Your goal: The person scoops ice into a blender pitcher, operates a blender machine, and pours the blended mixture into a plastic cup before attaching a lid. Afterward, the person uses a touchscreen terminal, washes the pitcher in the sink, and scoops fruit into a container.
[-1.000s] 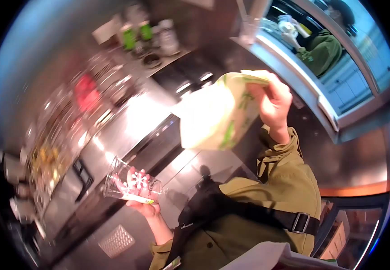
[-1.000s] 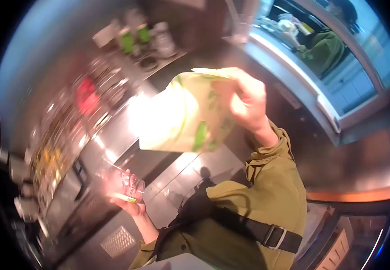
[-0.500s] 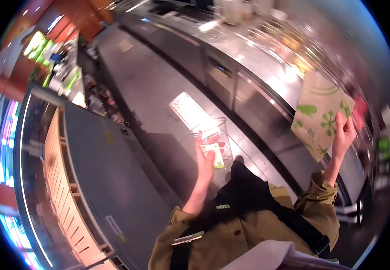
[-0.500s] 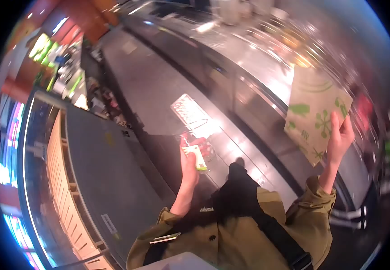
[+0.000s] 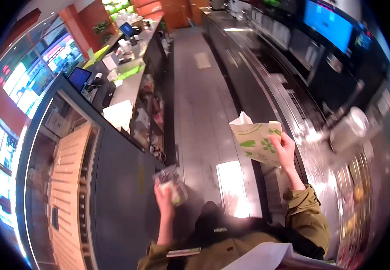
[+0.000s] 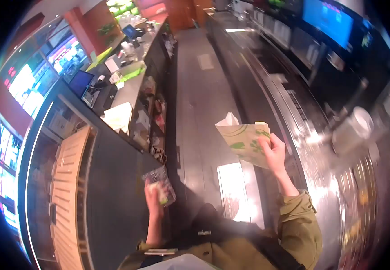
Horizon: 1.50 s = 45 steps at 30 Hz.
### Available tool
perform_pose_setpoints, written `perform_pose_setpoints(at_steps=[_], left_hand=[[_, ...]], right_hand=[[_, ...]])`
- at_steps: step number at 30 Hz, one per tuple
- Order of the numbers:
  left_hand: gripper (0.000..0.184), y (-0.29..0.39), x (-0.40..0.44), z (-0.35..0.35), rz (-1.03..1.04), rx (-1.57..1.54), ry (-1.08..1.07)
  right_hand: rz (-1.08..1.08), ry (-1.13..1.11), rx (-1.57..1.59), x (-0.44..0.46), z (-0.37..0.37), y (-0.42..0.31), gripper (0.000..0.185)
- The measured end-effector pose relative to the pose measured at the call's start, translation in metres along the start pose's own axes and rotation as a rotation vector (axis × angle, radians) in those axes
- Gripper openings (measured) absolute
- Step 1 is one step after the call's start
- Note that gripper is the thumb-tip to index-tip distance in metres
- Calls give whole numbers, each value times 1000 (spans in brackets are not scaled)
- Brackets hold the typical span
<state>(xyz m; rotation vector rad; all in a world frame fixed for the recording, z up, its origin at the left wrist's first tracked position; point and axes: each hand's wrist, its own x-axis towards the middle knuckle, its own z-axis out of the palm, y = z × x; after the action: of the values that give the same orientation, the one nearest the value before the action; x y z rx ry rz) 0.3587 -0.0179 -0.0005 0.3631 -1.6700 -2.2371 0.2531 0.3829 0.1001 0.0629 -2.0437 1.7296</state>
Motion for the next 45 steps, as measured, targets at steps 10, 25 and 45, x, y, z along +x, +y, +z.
perform_pose_setpoints(at_steps=[10,25,45], left_hand=[[64,11,408,97,173,200,152],[73,-6,991,342,129,183,-318],[88,-20,1703,493,117,-132,-559]], right_hand=[[45,-6,-131,369,184,136,14],[142,-72,-319,881,432,379,15],[177,-309,80,1547,973,554,20]])
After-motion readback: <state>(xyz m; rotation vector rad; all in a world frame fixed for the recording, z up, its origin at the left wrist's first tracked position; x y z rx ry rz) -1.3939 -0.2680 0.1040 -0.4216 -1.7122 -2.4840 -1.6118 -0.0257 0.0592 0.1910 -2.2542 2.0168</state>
